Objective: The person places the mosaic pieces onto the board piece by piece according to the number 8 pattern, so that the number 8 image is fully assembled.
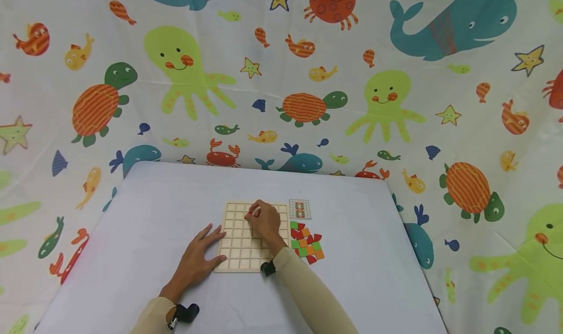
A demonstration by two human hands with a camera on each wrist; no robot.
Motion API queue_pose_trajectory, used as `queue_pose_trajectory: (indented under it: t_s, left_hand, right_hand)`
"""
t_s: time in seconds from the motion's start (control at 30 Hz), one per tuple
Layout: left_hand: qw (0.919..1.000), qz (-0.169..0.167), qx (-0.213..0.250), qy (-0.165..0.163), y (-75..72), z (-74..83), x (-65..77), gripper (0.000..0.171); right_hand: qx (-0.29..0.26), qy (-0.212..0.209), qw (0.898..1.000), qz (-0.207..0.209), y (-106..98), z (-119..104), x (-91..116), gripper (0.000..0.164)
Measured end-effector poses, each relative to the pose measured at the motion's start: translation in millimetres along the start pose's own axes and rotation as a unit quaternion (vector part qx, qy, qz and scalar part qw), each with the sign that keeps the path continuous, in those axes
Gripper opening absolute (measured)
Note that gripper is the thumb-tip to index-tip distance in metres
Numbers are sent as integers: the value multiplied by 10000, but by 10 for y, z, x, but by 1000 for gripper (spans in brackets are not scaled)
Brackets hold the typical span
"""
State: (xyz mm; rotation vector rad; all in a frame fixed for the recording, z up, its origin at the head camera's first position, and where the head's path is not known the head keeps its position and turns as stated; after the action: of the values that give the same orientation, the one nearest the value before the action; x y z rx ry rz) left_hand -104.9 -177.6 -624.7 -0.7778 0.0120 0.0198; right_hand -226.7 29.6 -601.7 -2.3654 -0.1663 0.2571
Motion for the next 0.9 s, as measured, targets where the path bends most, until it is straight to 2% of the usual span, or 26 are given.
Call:
queue_pose_trajectory:
  t_s: [0.17,0.4,0.63,0.77,0.9]
  left_hand:
    - [10000,-33,-21,-15,-7,9,6,74]
    - [10000,-50,-15,-35,-10,10,5,73]
    - [10000,-9,-39,-10,1,-3,3,73]
    - [10000,5,-43,12,-5,-3,4,73]
    - [10000,5,-40,28,-15,4,1,73]
  right_hand:
    - [-119,137,9997,-138,-14,13,8,13]
    - [-910,72,9955,-254,-167,82,114,18]
    - [-1312,-36,9913,42,-448,246,301,20]
    - [-1256,-8,9918,242,-639,398,399,22]
    - [-1004,207,9940,392,-834,591,487,22]
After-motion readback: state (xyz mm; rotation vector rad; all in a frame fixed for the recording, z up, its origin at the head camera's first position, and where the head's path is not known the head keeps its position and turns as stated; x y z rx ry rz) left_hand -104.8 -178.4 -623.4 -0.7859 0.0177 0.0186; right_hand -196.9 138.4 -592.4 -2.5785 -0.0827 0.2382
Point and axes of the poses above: each hand's wrist, its own x-axis away from the middle knuckle, its own y-axis out of the palm, z = x × y, the point moved 1 cm from there along -x, towards the middle knuckle, and after that the axes turned 8 degrees about -y, right-handed, at the moved point
